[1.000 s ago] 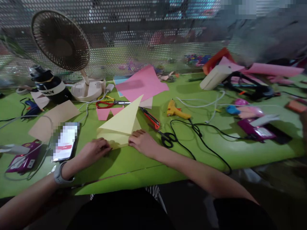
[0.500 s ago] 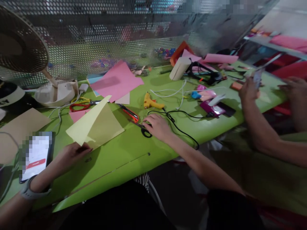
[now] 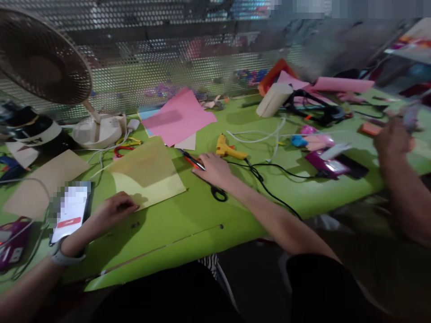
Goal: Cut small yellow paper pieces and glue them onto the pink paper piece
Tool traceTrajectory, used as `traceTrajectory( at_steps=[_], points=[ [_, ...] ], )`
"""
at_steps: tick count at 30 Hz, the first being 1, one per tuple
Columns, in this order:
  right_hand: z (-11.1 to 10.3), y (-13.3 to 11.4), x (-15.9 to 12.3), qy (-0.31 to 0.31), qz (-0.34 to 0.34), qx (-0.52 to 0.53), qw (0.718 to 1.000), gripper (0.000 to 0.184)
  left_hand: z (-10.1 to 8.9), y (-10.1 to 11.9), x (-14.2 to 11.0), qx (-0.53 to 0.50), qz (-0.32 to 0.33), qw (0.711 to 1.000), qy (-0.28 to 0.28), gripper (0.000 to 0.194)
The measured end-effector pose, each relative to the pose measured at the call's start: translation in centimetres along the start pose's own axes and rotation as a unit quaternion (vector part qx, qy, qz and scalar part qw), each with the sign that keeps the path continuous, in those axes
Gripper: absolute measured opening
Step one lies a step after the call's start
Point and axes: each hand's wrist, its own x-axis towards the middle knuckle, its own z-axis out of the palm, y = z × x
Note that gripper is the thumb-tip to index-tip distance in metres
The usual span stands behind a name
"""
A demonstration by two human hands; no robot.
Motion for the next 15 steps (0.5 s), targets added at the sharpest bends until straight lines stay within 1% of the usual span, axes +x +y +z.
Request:
traceTrajectory(
  at_steps=[1, 3, 6, 7, 8, 9, 10, 13, 14, 15],
  points=[
    [0.2, -0.1, 0.5, -0.015, 0.000, -0.002, 1.000, 0.031, 0.0, 0.1, -0.1, -0.003, 0.002, 1.000, -0.004, 0.028],
    [0.2, -0.1, 1.1, -0.049, 0.001, 0.021, 0.999, 0.024, -0.1, 0.1, -0.5, -0.007, -0.002, 1.000, -0.004, 0.025],
    [-0.4, 0.8, 1.6, -0.124, 0.038, 0.076, 0.989, 0.017, -0.4, 0.0, -1.2, 0.002, -0.009, 1.000, 0.002, 0.023],
    [-0.8, 1.3, 1.5, -0.137, 0.048, 0.075, 0.987, 0.017, -0.4, 0.0, -1.4, 0.008, -0.011, 1.000, 0.004, 0.023],
    [-1.3, 1.7, 1.4, -0.135, 0.052, 0.069, 0.987, 0.018, -0.3, -0.1, -1.6, 0.018, -0.012, 1.000, 0.007, 0.022],
    [-1.8, 2.1, 1.2, -0.121, 0.065, 0.059, 0.989, 0.017, -0.2, -0.1, -1.7, 0.033, -0.010, 0.999, 0.010, 0.020],
    [-2.2, 2.5, 0.8, -0.095, 0.067, 0.056, 0.992, 0.015, -0.1, -0.1, -1.8, 0.054, -0.008, 0.998, 0.015, 0.019],
    [-3.1, 2.9, -0.9, 0.014, 0.085, 0.070, 0.994, 0.014, 0.8, 0.1, -2.1, 0.126, 0.000, 0.991, 0.041, 0.013],
    [-3.1, 2.7, -1.6, 0.030, 0.084, 0.086, 0.992, 0.014, 1.2, 0.2, -2.2, 0.147, 0.008, 0.988, 0.047, 0.016],
    [-3.0, 2.5, -2.3, 0.032, 0.077, 0.110, 0.990, 0.014, 1.6, 0.3, -2.3, 0.166, 0.023, 0.984, 0.051, 0.020]
  ],
)
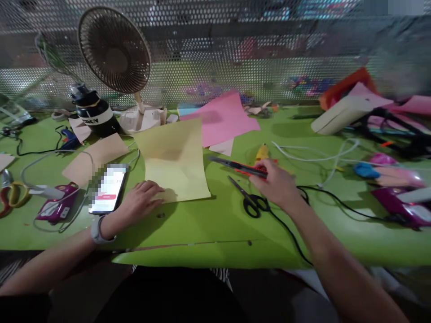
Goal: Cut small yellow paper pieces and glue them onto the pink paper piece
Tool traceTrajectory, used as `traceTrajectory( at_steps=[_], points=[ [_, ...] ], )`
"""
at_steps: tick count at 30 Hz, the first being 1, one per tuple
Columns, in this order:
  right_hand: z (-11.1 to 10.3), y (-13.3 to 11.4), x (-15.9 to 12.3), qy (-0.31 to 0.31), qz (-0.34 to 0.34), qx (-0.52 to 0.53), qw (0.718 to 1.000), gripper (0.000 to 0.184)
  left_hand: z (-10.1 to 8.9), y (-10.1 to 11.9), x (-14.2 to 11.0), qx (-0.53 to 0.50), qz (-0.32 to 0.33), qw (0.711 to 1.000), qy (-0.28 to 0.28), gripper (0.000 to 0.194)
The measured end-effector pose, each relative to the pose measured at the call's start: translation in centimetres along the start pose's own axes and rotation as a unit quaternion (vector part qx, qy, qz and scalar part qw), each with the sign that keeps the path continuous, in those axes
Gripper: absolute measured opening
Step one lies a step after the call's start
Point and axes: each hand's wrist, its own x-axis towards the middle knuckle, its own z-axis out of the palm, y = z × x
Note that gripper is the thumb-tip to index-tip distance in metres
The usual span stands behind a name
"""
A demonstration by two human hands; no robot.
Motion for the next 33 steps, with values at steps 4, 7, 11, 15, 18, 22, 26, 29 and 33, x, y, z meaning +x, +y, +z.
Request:
traceTrajectory(
  at_steps=[4, 7, 11, 15, 18, 22, 26, 29, 33],
  points=[
    [1.3, -0.7, -2.6, -0.084, -0.060, 0.079, 0.992, 0.018, 1.6, 1.0, -0.1, 0.069, 0.105, 0.992, 0.002, 0.042],
    [2.3, -0.9, -3.8, -0.083, -0.101, 0.028, 0.991, 0.024, 2.4, 1.6, -0.1, 0.086, 0.150, 0.985, -0.020, 0.064],
    [2.4, -0.8, -5.0, -0.066, -0.121, -0.037, 0.990, 0.030, 2.4, 1.9, -0.2, 0.081, 0.175, 0.980, -0.046, 0.082],
    [2.2, -0.7, -6.1, -0.077, -0.140, -0.077, 0.984, 0.035, 2.2, 2.0, -0.2, 0.084, 0.174, 0.979, -0.062, 0.082],
    [2.1, -0.6, -6.6, -0.088, -0.166, -0.087, 0.978, 0.040, 2.1, 2.1, -0.1, 0.091, 0.169, 0.979, -0.075, 0.081],
    [2.1, -0.3, -6.6, -0.067, -0.229, -0.109, 0.965, 0.047, 1.9, 2.5, 0.1, 0.093, 0.164, 0.978, -0.083, 0.080],
    [2.6, 0.1, -6.5, -0.009, -0.292, -0.115, 0.950, 0.042, 1.9, 2.8, 0.3, 0.093, 0.172, 0.977, -0.091, 0.083],
    [3.1, 0.2, -6.8, 0.022, -0.305, -0.118, 0.945, 0.035, 2.0, 3.0, 0.4, 0.089, 0.180, 0.974, -0.106, 0.085],
    [3.7, 0.1, -7.1, 0.047, -0.320, -0.111, 0.940, 0.032, 2.0, 3.1, 0.4, 0.098, 0.181, 0.972, -0.117, 0.092]
  ],
)
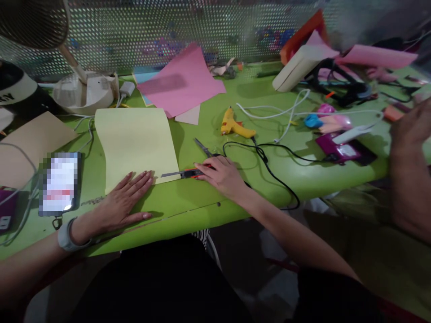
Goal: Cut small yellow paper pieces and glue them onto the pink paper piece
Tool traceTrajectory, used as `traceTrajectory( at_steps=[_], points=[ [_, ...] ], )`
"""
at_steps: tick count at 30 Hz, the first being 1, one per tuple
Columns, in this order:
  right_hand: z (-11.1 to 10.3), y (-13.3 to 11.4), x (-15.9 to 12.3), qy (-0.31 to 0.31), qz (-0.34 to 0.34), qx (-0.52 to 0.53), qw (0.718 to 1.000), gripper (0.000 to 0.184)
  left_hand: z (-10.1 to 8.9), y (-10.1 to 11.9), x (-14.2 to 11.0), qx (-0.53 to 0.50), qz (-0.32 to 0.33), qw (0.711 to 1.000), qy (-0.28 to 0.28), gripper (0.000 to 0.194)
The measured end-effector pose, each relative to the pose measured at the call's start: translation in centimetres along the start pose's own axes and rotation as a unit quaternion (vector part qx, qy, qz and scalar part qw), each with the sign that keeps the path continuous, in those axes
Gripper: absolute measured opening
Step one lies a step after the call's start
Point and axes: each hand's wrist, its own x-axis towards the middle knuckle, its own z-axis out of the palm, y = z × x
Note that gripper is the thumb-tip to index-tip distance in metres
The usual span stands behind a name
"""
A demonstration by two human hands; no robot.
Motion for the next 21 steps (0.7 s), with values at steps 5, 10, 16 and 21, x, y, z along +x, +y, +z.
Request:
traceTrajectory(
  at_steps=[5, 10, 16, 21],
  points=[
    [0.1, 0.1, -0.2, 0.032, -0.014, 0.015, 0.999, 0.029, -0.1, 0.0, 0.0, 0.003, 0.001, 1.000, -0.003, 0.092],
    [-0.1, 0.6, -0.7, 0.025, 0.004, 0.031, 0.999, 0.031, -0.3, 0.1, -0.1, -0.004, 0.001, 1.000, -0.005, 0.095],
    [-0.6, 0.6, -1.3, -0.016, 0.029, 0.029, 0.999, 0.032, -0.5, 1.2, 0.9, -0.005, -0.016, 0.999, 0.034, 0.095],
    [-0.7, -0.1, -1.2, -0.012, 0.039, 0.019, 0.999, 0.031, 0.0, 1.8, 1.7, -0.010, -0.006, 1.000, 0.029, 0.099]
  ],
)
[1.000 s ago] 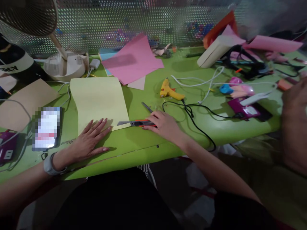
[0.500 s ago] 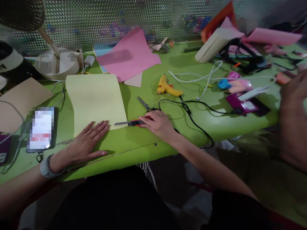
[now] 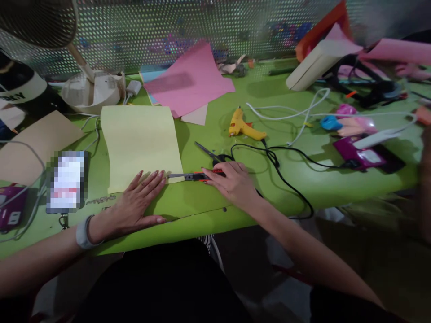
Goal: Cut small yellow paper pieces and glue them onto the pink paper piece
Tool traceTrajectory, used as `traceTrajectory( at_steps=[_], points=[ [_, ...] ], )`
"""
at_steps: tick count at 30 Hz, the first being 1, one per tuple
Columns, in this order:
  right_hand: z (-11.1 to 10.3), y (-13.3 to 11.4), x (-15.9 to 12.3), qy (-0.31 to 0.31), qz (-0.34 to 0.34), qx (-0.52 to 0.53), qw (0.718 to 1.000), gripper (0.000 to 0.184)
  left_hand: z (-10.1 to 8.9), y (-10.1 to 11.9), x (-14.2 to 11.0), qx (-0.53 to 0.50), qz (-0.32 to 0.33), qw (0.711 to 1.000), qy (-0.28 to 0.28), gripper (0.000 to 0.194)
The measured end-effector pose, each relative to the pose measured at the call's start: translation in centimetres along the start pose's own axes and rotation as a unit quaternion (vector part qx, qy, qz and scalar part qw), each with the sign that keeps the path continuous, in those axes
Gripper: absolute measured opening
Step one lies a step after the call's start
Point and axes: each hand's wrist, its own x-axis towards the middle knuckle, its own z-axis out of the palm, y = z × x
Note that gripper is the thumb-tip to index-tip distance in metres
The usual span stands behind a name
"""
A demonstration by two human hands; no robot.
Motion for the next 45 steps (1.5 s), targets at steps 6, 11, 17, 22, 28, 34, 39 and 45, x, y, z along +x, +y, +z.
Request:
traceTrajectory(
  at_steps=[6, 11, 17, 22, 28, 34, 39, 45],
  points=[
    [0.4, -0.3, 0.2, 0.010, -0.012, -0.002, 1.000, 0.032, -0.2, 0.0, -0.3, -0.011, -0.012, 0.999, -0.033, 0.097],
    [0.5, -0.1, 0.3, 0.006, -0.013, 0.010, 1.000, 0.031, -0.5, 0.0, -0.3, -0.007, -0.013, 0.999, -0.039, 0.095],
    [0.0, 0.1, 0.3, -0.020, -0.004, 0.053, 0.998, 0.029, -0.3, -0.2, -0.2, -0.018, -0.010, 0.999, -0.030, 0.100],
    [-0.2, 0.3, -0.1, -0.028, -0.010, 0.063, 0.998, 0.030, -0.2, 0.0, -0.1, -0.022, -0.015, 0.999, -0.030, 0.104],
    [0.2, -0.5, 0.4, -0.005, -0.025, 0.050, 0.998, 0.031, -0.3, 0.1, -0.2, -0.021, -0.020, 0.999, -0.042, 0.106],
    [-0.1, -0.5, 0.0, -0.020, -0.020, 0.053, 0.998, 0.031, -0.2, 0.2, -0.1, -0.025, -0.023, 0.998, -0.043, 0.106],
    [0.2, -0.9, 0.2, -0.013, -0.004, 0.034, 0.999, 0.031, -0.2, 0.2, -0.1, -0.025, -0.024, 0.998, -0.043, 0.106],
    [0.3, -1.5, 0.8, -0.009, -0.013, 0.025, 1.000, 0.030, -0.1, 0.1, 0.0, -0.027, -0.023, 0.998, -0.043, 0.105]
  ],
)
